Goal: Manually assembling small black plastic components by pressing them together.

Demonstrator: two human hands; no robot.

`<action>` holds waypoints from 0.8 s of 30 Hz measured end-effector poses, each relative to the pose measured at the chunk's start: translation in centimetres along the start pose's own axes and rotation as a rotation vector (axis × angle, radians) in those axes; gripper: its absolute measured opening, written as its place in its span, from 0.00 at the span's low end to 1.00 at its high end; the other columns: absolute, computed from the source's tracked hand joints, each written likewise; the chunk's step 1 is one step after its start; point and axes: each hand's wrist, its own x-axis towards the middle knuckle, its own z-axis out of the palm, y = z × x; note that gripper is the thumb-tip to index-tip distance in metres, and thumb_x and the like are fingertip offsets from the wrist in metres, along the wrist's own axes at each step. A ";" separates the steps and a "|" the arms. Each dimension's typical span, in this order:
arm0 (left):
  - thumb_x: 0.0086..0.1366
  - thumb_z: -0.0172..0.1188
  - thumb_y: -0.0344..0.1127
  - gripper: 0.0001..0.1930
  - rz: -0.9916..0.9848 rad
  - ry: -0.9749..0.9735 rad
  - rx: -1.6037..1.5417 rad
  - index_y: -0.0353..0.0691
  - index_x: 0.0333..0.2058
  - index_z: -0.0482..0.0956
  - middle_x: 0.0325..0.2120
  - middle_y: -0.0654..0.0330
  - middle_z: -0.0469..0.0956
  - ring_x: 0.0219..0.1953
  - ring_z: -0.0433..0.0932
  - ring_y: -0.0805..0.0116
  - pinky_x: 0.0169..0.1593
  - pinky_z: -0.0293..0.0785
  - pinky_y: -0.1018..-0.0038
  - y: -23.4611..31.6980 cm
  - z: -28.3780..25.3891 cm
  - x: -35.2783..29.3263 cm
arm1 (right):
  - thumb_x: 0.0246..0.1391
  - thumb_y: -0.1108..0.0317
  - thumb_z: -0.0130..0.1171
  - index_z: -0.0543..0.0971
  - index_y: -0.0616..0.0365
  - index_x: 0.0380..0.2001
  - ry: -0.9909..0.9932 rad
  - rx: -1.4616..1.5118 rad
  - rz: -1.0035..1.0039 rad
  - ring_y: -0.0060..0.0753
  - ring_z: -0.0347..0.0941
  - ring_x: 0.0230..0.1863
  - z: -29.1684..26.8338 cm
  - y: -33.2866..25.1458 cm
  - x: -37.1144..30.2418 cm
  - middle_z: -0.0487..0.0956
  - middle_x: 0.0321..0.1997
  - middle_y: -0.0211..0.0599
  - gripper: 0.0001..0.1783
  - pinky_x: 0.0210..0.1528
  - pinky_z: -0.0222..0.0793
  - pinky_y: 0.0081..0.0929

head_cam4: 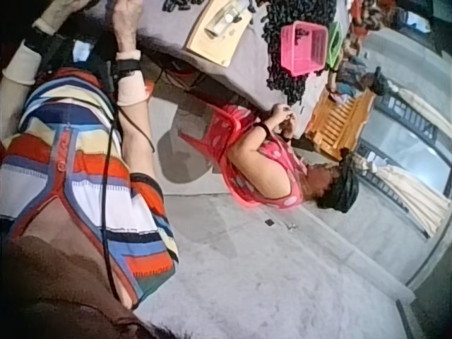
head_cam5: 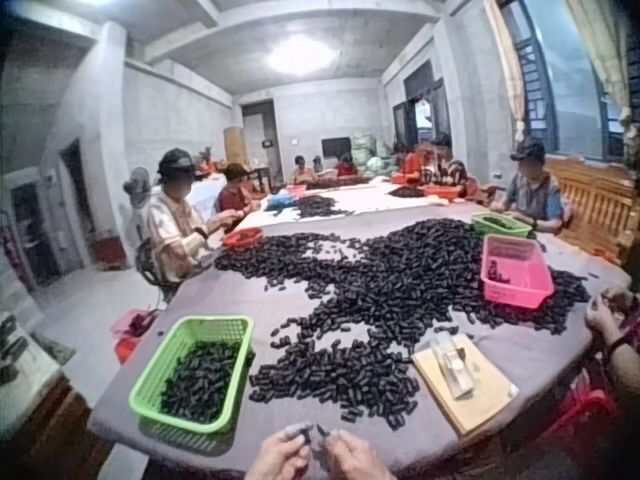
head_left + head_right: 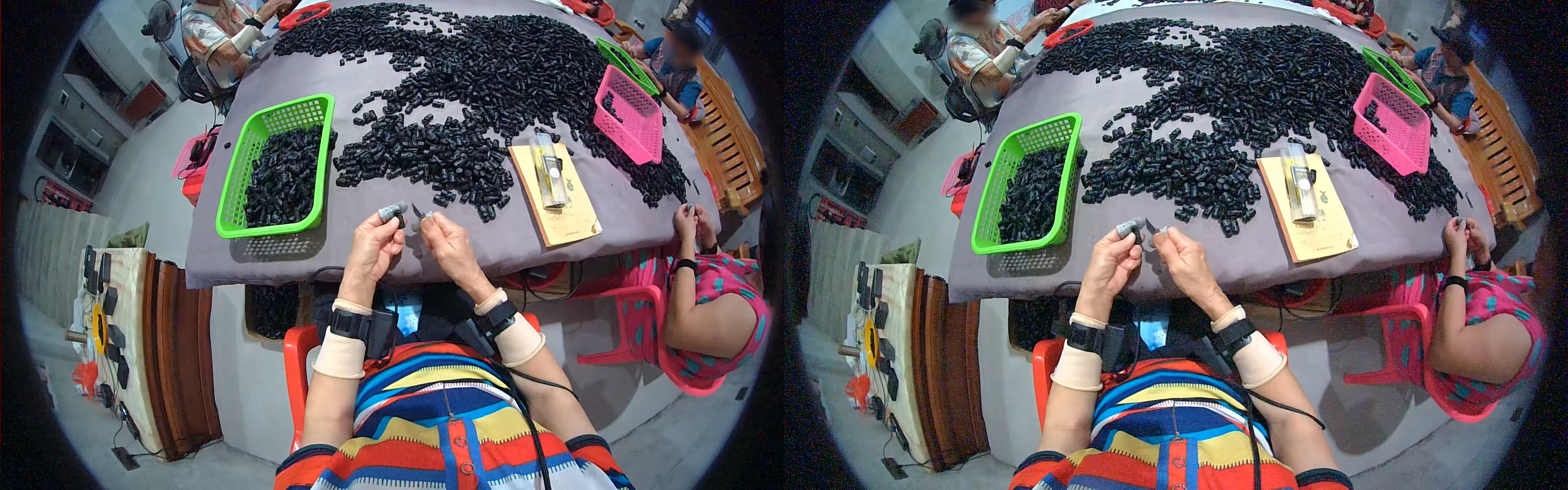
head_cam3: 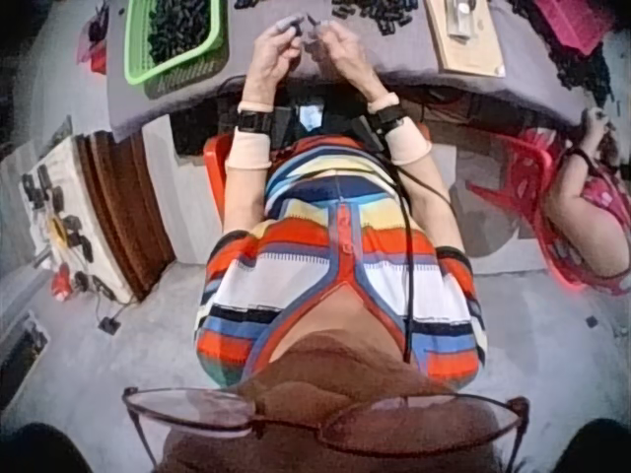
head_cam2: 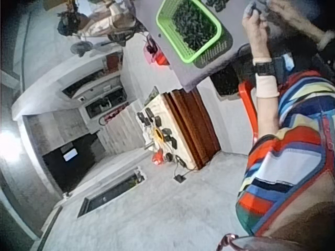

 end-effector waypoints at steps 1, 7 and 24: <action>0.60 0.52 0.24 0.10 -0.001 -0.010 -0.075 0.34 0.42 0.73 0.24 0.63 0.72 0.21 0.70 0.77 0.20 0.66 0.84 0.0 -0.3 0.0 | 0.60 0.58 0.48 0.68 0.60 0.22 -0.002 0.000 0.001 0.18 0.59 0.18 0.1 -0.1 -0.1 0.65 0.14 0.28 0.17 0.20 0.57 0.22; 0.62 0.50 0.25 0.13 -0.010 -0.142 -0.139 0.33 0.46 0.71 0.28 0.61 0.74 0.23 0.69 0.79 0.23 0.67 0.86 -0.2 -1.2 -0.3 | 0.55 0.63 0.52 0.70 0.62 0.22 -0.035 -0.321 -0.195 0.43 0.70 0.20 0.7 -1.5 -0.6 0.70 0.19 0.48 0.14 0.23 0.61 0.35; 0.62 0.51 0.27 0.15 -0.020 -0.181 -0.097 0.33 0.48 0.70 0.28 0.62 0.73 0.24 0.69 0.79 0.22 0.66 0.85 -0.1 -1.1 -0.7 | 0.56 0.64 0.51 0.68 0.63 0.21 0.057 -0.297 -0.268 0.32 0.63 0.15 1.2 -0.6 -0.4 0.66 0.14 0.45 0.15 0.20 0.57 0.31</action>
